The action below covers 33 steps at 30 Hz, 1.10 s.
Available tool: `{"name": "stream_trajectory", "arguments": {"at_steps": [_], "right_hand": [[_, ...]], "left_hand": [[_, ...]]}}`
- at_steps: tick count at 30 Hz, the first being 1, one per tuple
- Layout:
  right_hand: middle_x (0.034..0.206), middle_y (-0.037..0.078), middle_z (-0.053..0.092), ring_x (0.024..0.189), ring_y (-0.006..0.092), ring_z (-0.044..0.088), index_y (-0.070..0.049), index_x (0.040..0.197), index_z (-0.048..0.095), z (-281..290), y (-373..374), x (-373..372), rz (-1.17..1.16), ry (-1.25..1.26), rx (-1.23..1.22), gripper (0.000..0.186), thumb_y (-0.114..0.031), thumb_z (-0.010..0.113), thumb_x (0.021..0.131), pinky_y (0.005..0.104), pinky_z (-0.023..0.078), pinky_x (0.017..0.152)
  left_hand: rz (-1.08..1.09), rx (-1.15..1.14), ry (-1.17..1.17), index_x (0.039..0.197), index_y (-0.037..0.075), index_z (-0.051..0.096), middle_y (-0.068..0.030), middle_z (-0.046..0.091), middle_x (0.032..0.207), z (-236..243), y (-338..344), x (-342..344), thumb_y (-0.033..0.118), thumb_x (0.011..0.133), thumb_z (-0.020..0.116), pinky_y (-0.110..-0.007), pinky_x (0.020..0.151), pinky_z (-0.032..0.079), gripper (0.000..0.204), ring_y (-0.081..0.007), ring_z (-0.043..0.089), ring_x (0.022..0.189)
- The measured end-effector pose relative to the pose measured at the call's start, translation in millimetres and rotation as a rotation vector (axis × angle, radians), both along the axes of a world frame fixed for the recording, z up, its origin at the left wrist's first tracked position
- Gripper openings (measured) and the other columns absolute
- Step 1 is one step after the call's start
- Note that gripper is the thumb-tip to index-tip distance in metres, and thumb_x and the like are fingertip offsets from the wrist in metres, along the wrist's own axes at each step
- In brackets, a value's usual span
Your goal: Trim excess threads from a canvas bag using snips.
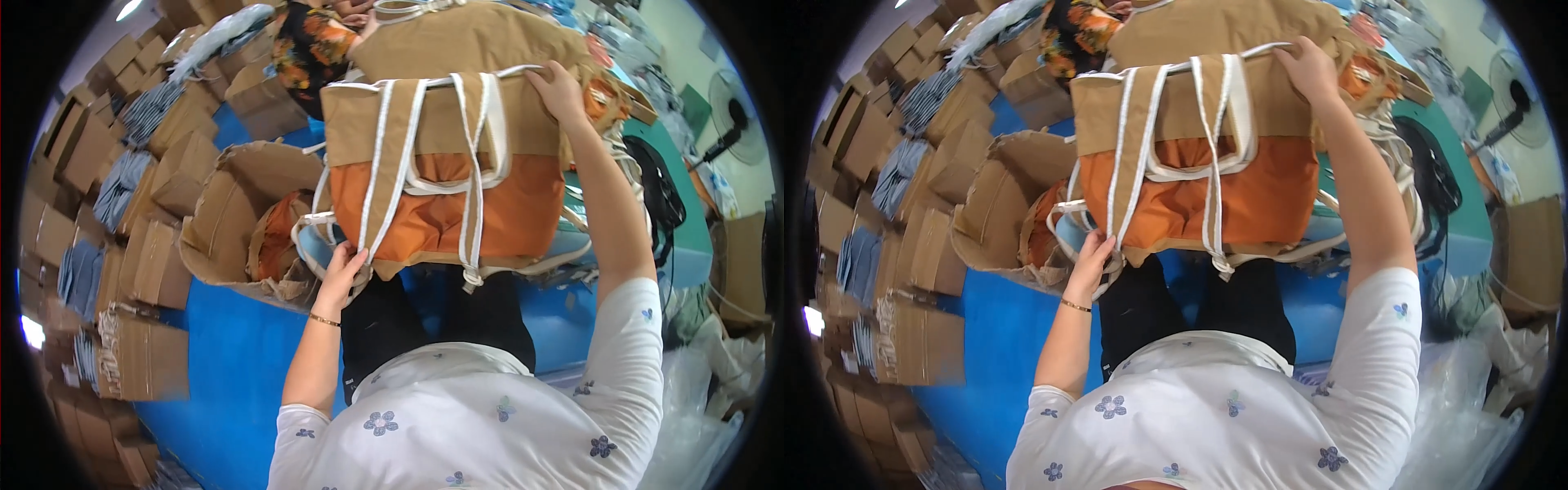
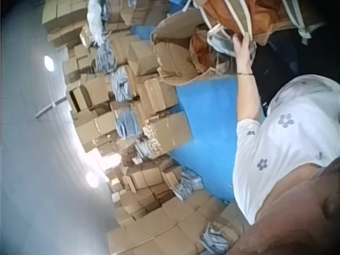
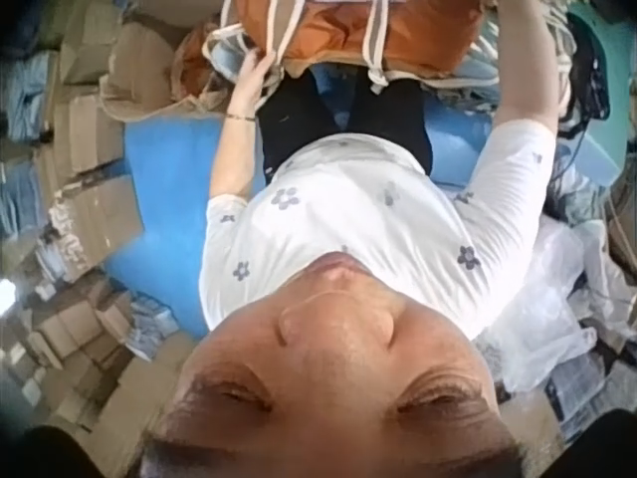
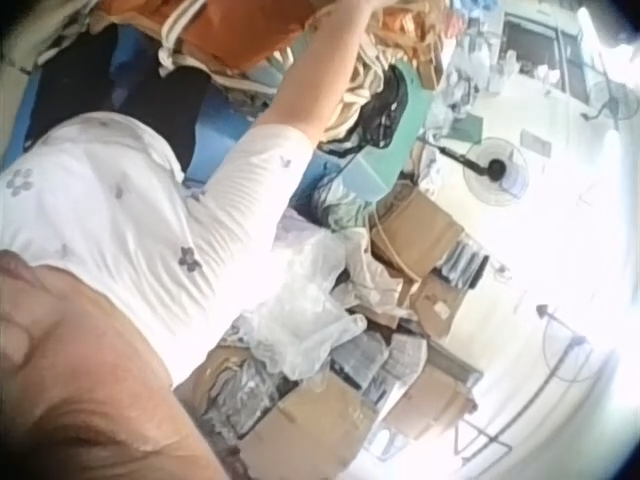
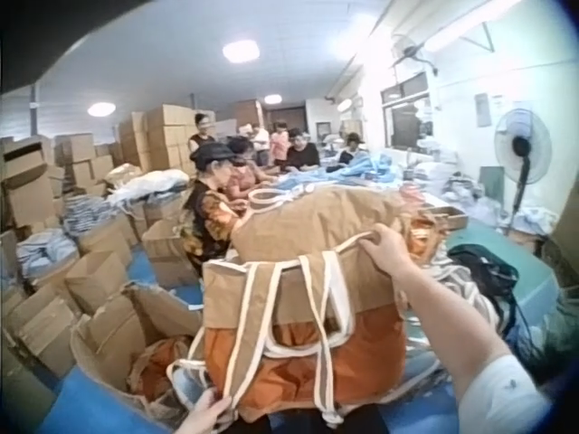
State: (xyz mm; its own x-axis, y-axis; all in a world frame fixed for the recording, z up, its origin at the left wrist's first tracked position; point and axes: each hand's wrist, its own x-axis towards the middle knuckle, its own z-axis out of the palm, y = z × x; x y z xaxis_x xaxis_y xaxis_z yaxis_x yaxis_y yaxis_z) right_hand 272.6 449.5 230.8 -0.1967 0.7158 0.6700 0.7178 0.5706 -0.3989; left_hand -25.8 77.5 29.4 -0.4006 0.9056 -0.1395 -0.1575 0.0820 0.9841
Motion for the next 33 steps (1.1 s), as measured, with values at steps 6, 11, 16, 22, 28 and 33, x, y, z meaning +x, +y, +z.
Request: {"name": "stream_trajectory", "arguments": {"at_steps": [6, 11, 16, 22, 28, 33], "right_hand": [[0.096, 0.019, 0.065, 0.094, 0.0373, 0.060, -0.005, 0.106, 0.061, 7.6, 6.9, 2.7, 0.040, -0.053, -0.056, 0.045, -0.041, 0.067, 0.079, 0.0389, 0.047, 0.081], [0.083, 0.018, 0.064, 0.082, 0.0313, 0.062, 0.000, 0.089, 0.062, 10.8, -12.7, -0.6, 0.117, 0.166, 0.155, 0.031, -0.024, 0.075, 0.075, 0.0377, 0.048, 0.073], [0.096, 0.020, 0.063, 0.094, 0.0320, 0.061, -0.002, 0.102, 0.058, 13.8, -34.6, -4.8, 0.202, 0.159, 0.084, 0.039, -0.026, 0.075, 0.076, 0.0376, 0.047, 0.081], [0.104, 0.014, 0.062, 0.099, 0.0334, 0.057, -0.005, 0.108, 0.060, 19.6, -114.6, 7.0, 0.087, -0.017, 0.524, 0.040, -0.029, 0.070, 0.079, 0.0356, 0.044, 0.087], [0.110, 0.011, 0.059, 0.100, 0.0298, 0.056, -0.004, 0.109, 0.058, -44.3, -253.3, 20.4, 0.380, -0.091, 0.369, 0.036, -0.010, 0.071, 0.076, 0.0346, 0.042, 0.088], [0.114, 0.007, 0.058, 0.101, 0.0131, 0.053, 0.000, 0.119, 0.055, -139.5, -198.5, 95.1, 0.040, 0.797, -0.359, 0.033, -0.016, 0.061, 0.090, 0.0276, 0.042, 0.088]], "left_hand": [[0.088, 0.004, -0.063, 0.114, 0.001, 0.052, -0.0057, 0.060, 0.104, -8.5, -10.0, -1.9, 0.006, 0.089, 0.055, -0.027, 0.078, 0.048, 0.026, -0.0125, 0.058, 0.089], [0.297, 0.259, -0.172, 0.105, 0.000, 0.057, -0.0030, 0.061, 0.095, 68.7, 0.1, 28.7, 0.008, 0.090, 0.056, -0.024, 0.074, 0.045, 0.017, -0.0093, 0.056, 0.084], [0.345, 0.182, -0.266, 0.099, 0.000, 0.060, -0.0036, 0.062, 0.093, 62.7, 8.5, 21.3, 0.009, 0.088, 0.058, -0.026, 0.075, 0.045, 0.015, -0.0113, 0.057, 0.084], [0.335, 0.119, -0.448, 0.100, -0.003, 0.057, -0.0124, 0.063, 0.098, 73.2, 15.7, 22.1, 0.010, 0.086, 0.057, -0.036, 0.073, 0.056, 0.018, -0.0238, 0.065, 0.086], [0.371, 0.124, -0.519, 0.096, 0.001, 0.057, -0.0080, 0.061, 0.089, 83.3, 14.3, 22.8, 0.010, 0.085, 0.058, -0.034, 0.071, 0.053, 0.014, -0.0201, 0.062, 0.082], [0.337, 0.075, -0.507, 0.095, 0.003, 0.058, -0.0071, 0.060, 0.089, 76.2, 25.6, 25.9, 0.013, 0.084, 0.060, -0.036, 0.074, 0.053, 0.015, -0.0218, 0.062, 0.085]]}}
